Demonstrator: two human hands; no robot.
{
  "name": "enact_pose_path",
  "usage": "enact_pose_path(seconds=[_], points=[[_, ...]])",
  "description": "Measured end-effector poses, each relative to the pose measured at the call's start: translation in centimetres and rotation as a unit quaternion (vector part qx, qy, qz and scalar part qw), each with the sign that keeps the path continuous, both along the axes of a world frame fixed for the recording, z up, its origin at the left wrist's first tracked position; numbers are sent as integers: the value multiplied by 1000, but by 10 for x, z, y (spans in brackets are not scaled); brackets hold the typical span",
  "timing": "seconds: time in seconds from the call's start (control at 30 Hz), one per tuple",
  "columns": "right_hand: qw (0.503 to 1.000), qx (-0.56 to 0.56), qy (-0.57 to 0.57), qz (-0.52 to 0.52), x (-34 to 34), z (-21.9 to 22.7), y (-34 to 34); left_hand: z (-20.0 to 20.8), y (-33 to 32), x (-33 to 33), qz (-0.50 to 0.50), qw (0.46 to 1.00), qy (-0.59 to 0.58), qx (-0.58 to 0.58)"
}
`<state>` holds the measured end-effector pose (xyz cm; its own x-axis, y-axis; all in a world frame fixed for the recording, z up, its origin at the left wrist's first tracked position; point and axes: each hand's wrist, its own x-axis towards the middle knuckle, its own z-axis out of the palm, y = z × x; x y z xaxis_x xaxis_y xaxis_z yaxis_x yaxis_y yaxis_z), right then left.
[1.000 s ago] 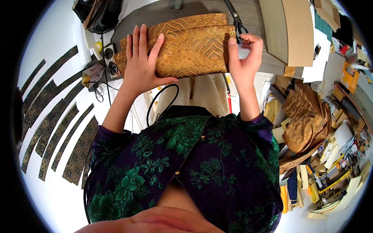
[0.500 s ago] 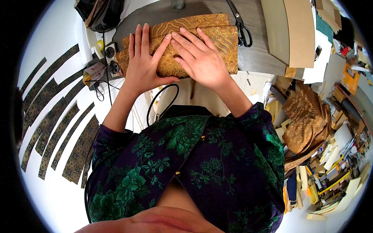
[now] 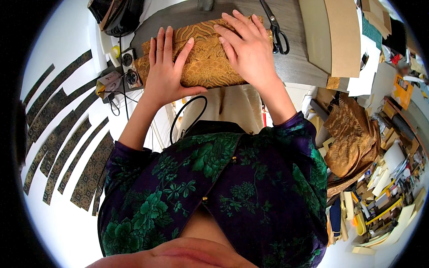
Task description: The person folds a gold-patterned fabric piece on a workbench, aligning edges and smoothing the surface with both hands. The person repeatedly adjusts the fold and presses down to flatten the fabric.
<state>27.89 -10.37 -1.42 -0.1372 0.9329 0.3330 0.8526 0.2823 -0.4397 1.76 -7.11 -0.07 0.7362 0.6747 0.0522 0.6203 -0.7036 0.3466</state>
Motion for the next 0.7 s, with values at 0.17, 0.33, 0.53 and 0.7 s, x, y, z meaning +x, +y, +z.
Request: enact_pose_path(seconds=[0.17,0.33,0.53,0.7], points=[[994,48,54,-80,14,-7,2,-1,-2,0,4,1000,3,2],[963,-14,176,-202,46,-15,-10,1,-2,0,8,1000,14,-7],[784,-173,521,-289,54,-28,-20,-1,-1,1,9,1000,9,-13],[701,-226,604,-304,48,-21,-16,1,-1,3,11,1000,18,-13]])
